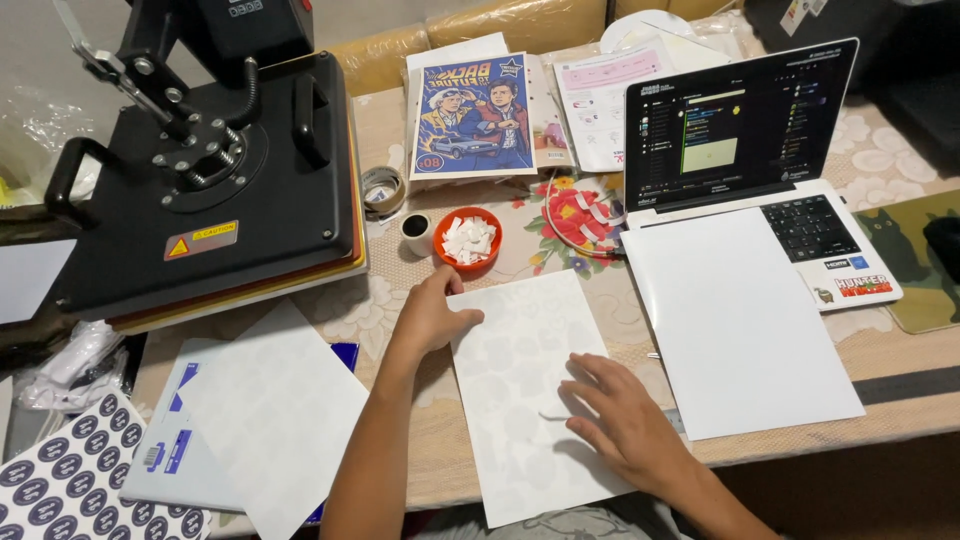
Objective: The person is organizing printed sticker sheets, peeling individual stickers from a backing, and sorting through various documents on a workspace.
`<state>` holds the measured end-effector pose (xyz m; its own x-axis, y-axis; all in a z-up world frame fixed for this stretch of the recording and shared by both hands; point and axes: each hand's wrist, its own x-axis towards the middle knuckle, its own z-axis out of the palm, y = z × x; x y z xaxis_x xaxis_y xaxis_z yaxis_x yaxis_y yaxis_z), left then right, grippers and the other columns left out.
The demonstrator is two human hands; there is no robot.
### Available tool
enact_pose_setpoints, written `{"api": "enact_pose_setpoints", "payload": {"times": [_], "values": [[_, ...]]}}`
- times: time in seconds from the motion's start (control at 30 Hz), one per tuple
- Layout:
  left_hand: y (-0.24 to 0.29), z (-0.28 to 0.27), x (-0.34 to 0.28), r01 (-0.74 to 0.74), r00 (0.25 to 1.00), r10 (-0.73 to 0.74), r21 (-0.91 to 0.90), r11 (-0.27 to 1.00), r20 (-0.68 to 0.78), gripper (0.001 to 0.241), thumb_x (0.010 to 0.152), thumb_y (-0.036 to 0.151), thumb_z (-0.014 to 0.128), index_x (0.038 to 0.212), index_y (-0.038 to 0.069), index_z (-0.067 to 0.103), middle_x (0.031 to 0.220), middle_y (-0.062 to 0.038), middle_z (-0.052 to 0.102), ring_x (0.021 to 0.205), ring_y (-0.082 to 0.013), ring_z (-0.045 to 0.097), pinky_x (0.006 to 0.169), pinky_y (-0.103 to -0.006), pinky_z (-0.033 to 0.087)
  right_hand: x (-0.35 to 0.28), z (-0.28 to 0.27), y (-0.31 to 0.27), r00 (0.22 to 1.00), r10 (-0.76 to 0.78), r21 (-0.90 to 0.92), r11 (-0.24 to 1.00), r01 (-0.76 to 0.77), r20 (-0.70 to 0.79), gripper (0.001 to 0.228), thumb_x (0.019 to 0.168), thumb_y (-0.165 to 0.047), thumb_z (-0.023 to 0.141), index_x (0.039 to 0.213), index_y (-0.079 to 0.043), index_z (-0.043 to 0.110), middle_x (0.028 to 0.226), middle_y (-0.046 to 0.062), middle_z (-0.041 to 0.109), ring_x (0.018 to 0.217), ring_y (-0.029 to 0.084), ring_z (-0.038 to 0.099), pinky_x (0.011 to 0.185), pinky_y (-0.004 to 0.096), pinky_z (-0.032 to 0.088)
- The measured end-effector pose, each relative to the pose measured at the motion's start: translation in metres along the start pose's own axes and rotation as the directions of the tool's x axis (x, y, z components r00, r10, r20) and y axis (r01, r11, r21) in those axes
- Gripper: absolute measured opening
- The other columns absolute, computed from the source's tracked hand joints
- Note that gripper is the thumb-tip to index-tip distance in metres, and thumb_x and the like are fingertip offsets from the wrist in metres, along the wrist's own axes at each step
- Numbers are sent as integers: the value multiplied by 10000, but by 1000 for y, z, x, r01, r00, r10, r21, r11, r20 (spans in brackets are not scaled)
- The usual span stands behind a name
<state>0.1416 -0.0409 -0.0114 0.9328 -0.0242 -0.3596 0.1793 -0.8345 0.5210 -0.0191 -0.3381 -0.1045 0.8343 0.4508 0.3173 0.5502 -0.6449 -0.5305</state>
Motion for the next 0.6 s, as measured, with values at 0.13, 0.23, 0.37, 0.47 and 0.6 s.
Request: {"api": "enact_pose_setpoints", "payload": {"times": [0.13, 0.23, 0.37, 0.47, 0.6], "values": [[-4, 4, -15, -310, 945, 206, -485, 818, -255, 329, 832, 157, 978, 1030, 167, 715, 1036, 16, 730, 925, -123, 644, 796, -280, 534, 25, -24, 4, 954, 236, 256, 949, -185, -183, 471, 1114, -462, 559, 1409, -153, 758, 1820, 212, 346, 1662, 385, 376, 1319, 594, 358], [0, 7, -24, -585, 810, 314, -652, 482, -495, 368, 848, 69, 1006, 1098, 72, 735, 1047, -65, 784, 921, -96, 696, 792, -248, 627, 49, -47, 10, 929, 272, 462, 877, -133, -250, 507, 1098, -509, 563, 1396, -156, 771, 1844, 232, 316, 1694, 423, 356, 1355, 590, 307], [11, 1, -44, -764, 645, 292, -586, 271, -706, 331, 960, 62, 932, 1165, 18, 676, 1068, -121, 796, 911, -84, 684, 803, -248, 655, 65, -62, 11, 901, 122, 537, 833, 135, -416, 630, 1034, -496, 620, 1442, -34, 753, 1689, 294, 476, 1523, 424, 551, 1304, 567, 409], [27, -12, -72, -894, 447, 382, -409, 182, -809, 271, 1017, 27, 847, 1136, 17, 604, 1049, -161, 739, 970, -168, 703, 878, -347, 637, 65, -62, 6, 817, -52, 382, 866, 323, -574, 812, 934, -513, 734, 1462, 102, 677, 1630, 275, 420, 1538, 422, 515, 1328, 517, 410], [37, -15, -102, -941, 333, 434, -266, 207, -837, 237, 1063, 32, 750, 1153, 105, 543, 1074, -139, 662, 1032, -239, 680, 1005, -370, 619, 59, -52, 1, 764, -181, 168, 920, 355, -619, 807, 1078, -644, 599, 1480, 51, 675, 1534, 140, 359, 1528, 340, 479, 1273, 471, 577]]}}
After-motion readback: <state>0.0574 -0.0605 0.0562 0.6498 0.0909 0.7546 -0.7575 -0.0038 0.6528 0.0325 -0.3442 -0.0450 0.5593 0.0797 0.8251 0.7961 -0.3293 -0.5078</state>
